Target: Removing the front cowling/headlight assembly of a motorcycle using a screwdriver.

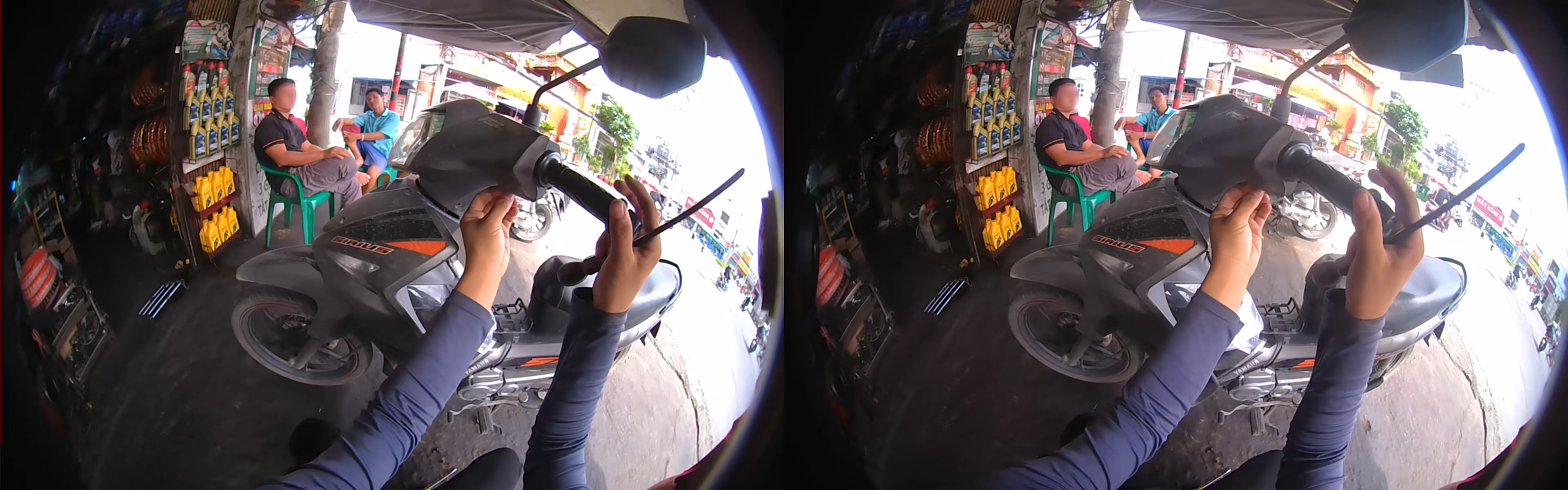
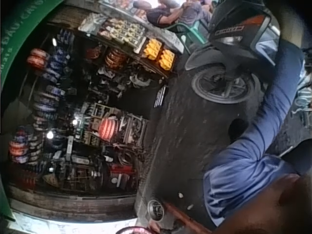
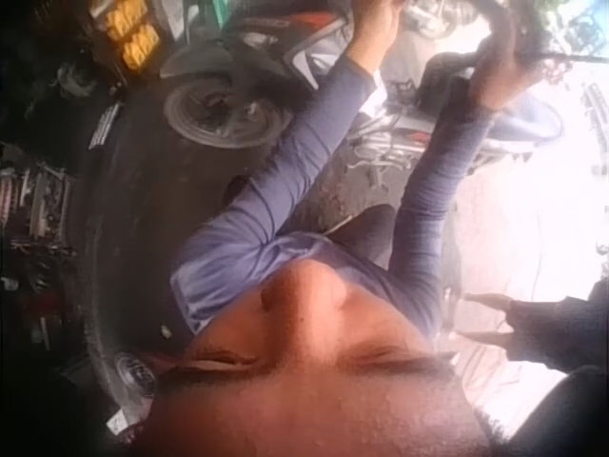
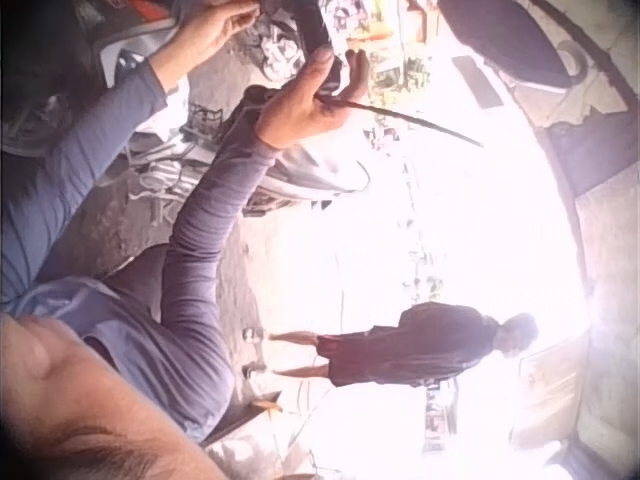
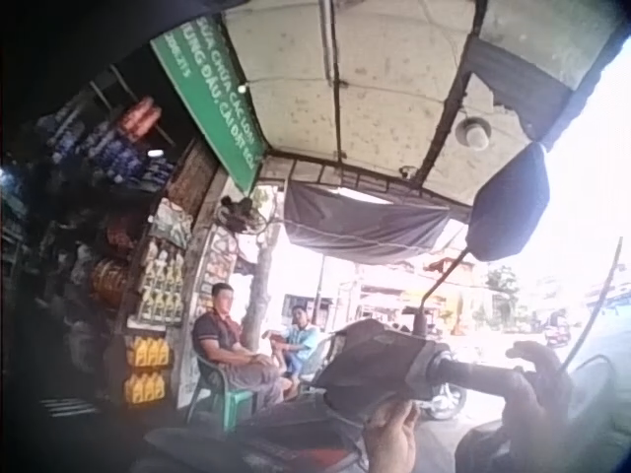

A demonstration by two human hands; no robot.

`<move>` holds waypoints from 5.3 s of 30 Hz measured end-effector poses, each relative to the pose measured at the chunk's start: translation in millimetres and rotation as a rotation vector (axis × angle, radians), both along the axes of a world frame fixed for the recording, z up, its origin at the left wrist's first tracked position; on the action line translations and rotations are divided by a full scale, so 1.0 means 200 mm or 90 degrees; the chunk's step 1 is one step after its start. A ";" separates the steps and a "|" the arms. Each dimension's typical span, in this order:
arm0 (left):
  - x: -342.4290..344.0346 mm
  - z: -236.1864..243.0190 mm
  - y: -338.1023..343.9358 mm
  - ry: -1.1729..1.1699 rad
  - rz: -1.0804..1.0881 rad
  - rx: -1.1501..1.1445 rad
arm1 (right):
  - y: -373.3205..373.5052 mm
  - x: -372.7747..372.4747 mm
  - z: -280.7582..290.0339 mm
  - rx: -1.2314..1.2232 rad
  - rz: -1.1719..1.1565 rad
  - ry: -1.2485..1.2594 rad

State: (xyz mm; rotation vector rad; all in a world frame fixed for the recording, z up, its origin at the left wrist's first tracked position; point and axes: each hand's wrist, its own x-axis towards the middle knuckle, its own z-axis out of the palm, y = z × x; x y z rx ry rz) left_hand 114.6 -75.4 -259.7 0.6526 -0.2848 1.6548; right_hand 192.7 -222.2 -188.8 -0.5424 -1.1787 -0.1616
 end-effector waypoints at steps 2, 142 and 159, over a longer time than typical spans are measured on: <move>0.02 0.01 0.01 -0.005 0.109 0.025 | 0.02 0.01 0.00 -0.037 0.052 -0.019; 0.08 0.14 -0.13 0.278 0.381 -0.109 | -0.05 0.05 -0.01 -0.056 0.049 -0.041; -0.10 0.09 -0.11 0.257 0.131 -0.038 | -0.06 0.05 0.01 -0.080 0.051 -0.018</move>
